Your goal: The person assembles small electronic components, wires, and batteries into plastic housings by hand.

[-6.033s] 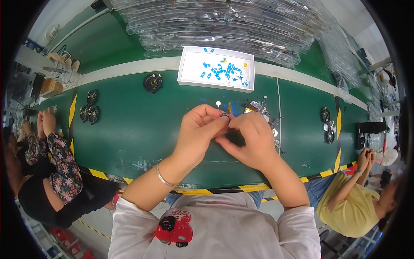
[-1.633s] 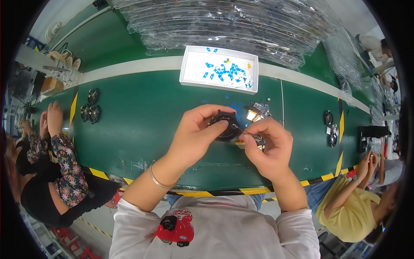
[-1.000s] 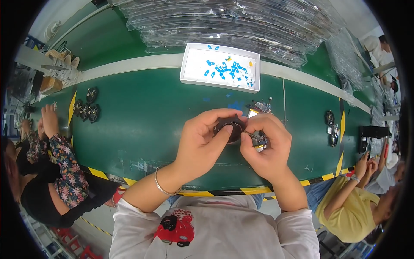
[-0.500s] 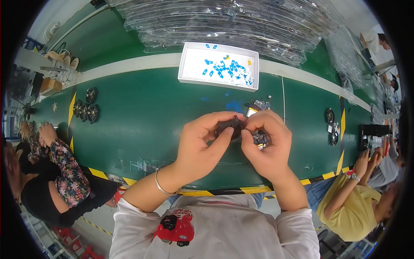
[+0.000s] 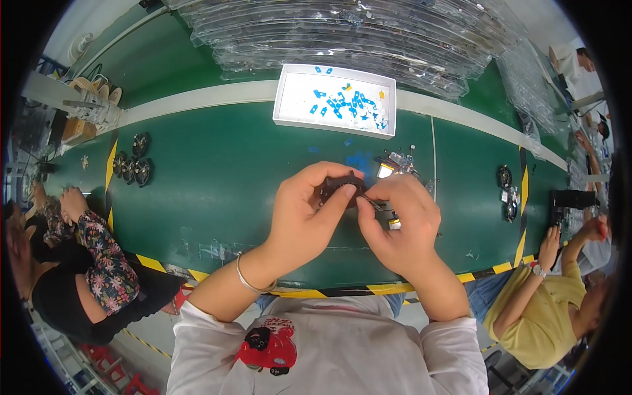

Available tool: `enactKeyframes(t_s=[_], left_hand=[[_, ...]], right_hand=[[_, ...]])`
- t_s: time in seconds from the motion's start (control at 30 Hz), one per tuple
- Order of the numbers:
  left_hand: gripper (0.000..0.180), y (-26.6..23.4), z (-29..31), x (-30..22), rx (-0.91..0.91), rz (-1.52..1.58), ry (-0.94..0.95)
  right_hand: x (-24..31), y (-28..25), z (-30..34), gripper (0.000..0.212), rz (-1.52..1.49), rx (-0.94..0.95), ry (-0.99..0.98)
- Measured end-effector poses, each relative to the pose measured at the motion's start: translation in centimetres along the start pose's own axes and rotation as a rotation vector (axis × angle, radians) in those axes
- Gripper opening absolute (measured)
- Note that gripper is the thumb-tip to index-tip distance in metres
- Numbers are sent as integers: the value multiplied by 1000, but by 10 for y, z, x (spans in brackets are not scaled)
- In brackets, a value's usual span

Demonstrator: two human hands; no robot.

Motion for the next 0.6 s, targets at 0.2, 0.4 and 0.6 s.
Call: enactKeyframes(t_s=[0.2,0.4,0.6], left_hand=[[14,-6,-6,9,-30,149,-135],[15,-17,-11,25,-70,195,-230],[17,-20,-10,31,-77,249,-267]], right_hand=[[-9,5,3,19,0,58,98],[-32,24,5,21,-206,226,320],[-53,31,18,18,-350,366,431]])
Point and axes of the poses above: each hand's wrist, its own z-axis away from the middle knuckle, its own y-axis out of the palm, x = y × z, the point moved 10 cm from there along -z, towards the middle knuckle, and after that the axes turned 7 degrees about z, right-handed, at the moved point
